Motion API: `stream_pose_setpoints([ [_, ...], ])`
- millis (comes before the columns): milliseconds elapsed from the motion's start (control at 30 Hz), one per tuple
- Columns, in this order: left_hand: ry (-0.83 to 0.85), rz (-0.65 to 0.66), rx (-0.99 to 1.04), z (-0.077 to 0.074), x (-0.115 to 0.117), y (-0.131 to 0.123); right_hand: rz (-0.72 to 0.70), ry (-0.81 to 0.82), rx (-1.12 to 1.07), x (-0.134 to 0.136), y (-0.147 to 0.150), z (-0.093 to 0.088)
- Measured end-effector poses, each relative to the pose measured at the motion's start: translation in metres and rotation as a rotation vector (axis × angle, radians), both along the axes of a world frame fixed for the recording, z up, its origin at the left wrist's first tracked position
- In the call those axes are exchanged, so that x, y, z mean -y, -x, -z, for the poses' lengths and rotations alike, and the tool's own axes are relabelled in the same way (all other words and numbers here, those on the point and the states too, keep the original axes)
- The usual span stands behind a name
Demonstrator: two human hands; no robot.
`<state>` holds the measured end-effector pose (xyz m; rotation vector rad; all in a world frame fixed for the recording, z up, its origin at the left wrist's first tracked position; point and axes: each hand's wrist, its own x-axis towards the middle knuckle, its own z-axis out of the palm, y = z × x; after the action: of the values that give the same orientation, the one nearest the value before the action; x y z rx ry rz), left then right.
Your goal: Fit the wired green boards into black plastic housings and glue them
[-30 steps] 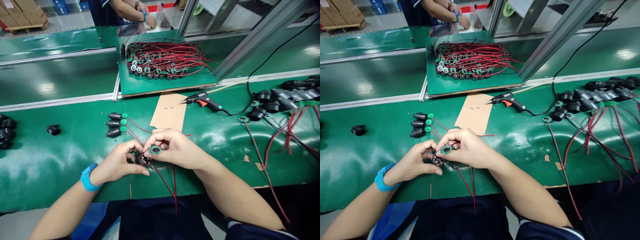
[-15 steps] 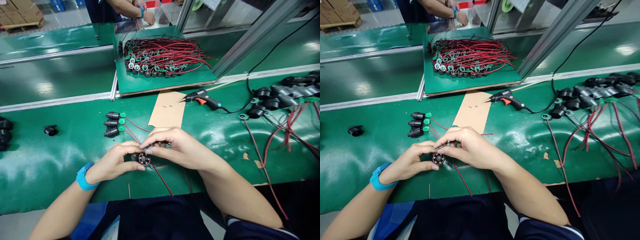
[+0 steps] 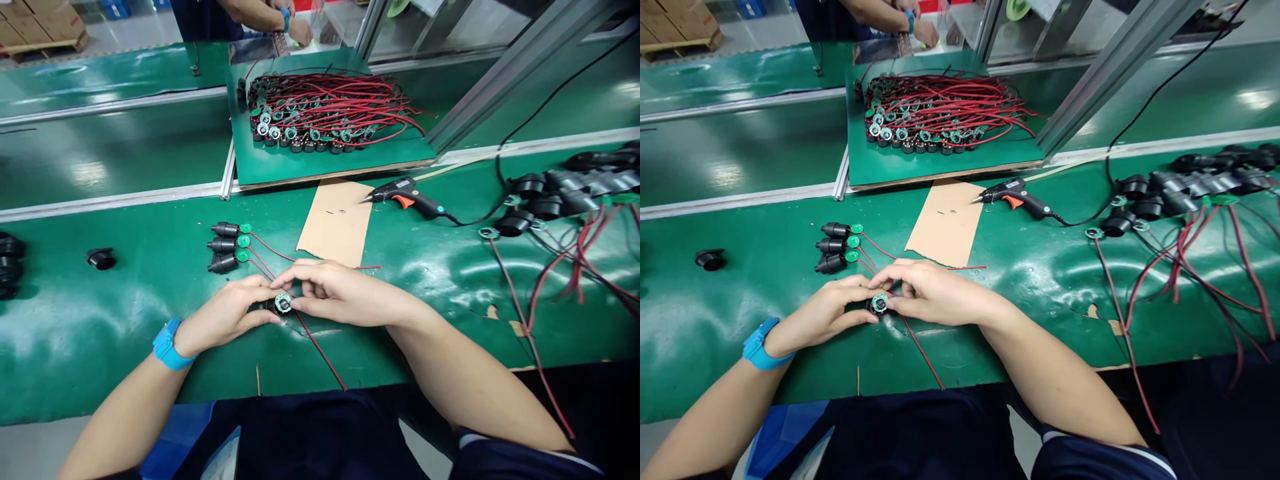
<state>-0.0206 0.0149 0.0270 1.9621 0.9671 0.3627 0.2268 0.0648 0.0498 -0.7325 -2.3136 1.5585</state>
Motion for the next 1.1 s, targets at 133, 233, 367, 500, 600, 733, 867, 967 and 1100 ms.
stream_pose_setpoints([
  [133, -0.072, 0.000, 0.063, -0.004, 0.004, 0.002, 0.025, 0.287, -0.157, 0.002, 0.005, 0.003],
  [233, -0.117, 0.040, 0.085, -0.005, 0.008, 0.006, 0.081, 0.458, -0.271, 0.006, 0.011, 0.004],
  [367, -0.160, 0.061, 0.105, -0.004, 0.010, 0.010, 0.069, 0.497, -0.282, 0.012, 0.015, 0.007],
  [500, -0.132, 0.075, 0.090, -0.005, 0.010, 0.008, 0.093, 0.363, -0.233, 0.016, 0.018, 0.005],
  [600, -0.102, 0.117, 0.095, -0.007, 0.011, 0.004, 0.116, 0.166, -0.162, 0.020, 0.020, 0.002],
  [733, -0.109, 0.147, 0.058, -0.011, 0.011, 0.003, 0.131, 0.047, -0.122, 0.025, 0.025, 0.006],
  [867, -0.032, 0.122, -0.005, -0.020, 0.009, 0.016, 0.146, -0.016, -0.090, 0.022, 0.027, 0.017],
  [967, -0.005, -0.027, -0.140, -0.024, 0.006, 0.026, 0.176, -0.098, -0.066, 0.018, 0.027, 0.023],
  [1100, -0.214, -0.304, -0.372, -0.020, -0.003, 0.037, 0.211, -0.234, -0.019, 0.015, 0.025, 0.024],
])
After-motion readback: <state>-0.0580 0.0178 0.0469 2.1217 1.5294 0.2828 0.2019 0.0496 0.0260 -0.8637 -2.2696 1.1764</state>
